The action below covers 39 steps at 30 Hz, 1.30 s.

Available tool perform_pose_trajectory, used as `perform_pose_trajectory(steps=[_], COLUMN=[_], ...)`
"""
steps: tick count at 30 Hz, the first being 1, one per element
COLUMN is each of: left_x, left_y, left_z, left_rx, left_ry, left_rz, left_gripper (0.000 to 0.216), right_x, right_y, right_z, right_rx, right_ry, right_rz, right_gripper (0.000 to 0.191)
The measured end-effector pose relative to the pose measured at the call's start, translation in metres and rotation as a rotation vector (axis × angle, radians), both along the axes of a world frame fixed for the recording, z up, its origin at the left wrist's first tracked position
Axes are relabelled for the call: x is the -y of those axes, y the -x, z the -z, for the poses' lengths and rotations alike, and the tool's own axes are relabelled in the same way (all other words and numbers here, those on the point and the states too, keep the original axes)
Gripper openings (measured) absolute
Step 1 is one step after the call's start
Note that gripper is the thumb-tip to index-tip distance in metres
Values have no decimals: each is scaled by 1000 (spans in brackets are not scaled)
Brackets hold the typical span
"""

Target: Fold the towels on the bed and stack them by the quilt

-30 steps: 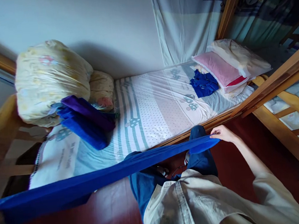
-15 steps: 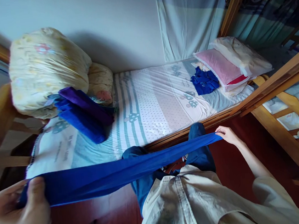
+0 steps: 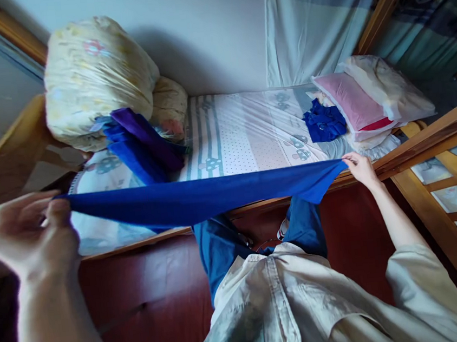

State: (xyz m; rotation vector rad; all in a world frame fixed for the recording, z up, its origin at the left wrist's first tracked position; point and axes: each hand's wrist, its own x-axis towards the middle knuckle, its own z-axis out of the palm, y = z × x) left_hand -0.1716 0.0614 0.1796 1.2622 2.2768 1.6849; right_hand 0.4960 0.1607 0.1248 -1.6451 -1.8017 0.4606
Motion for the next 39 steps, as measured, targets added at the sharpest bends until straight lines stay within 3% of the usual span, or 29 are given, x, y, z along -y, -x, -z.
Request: perform_pose_trajectory(steps=[5, 10, 17, 23, 31, 36, 39], left_x=[-26, -34, -34, -48, -90, -137, -170], left_y=[-16, -24, -30, -22, -2, -2, 6], left_z=[-20, -19, -16, -10, 30, 57, 69], left_rx=[159, 304, 404, 442, 476, 514, 342], left_ry=[79, 83, 218, 390, 517, 506, 462], left_rz=[-49, 25, 12, 77, 265, 316, 350], left_gripper=[9, 15, 9, 8, 28, 27, 20], right_x=[-35, -36, -29, -44, -98, -149, -180], right_y=[-9, -13, -25, -27, -12, 7, 17], right_z=[-33, -60, -71, -66, -42, -13, 1], right_rx=[-84, -205, -354, -403, -271, -139, -49], right_ry=[-47, -13, 199, 262, 312, 168, 46], right_rz=[10, 7, -5, -22, 56, 13, -8], right_gripper=[22, 13, 30, 31, 11, 9, 8])
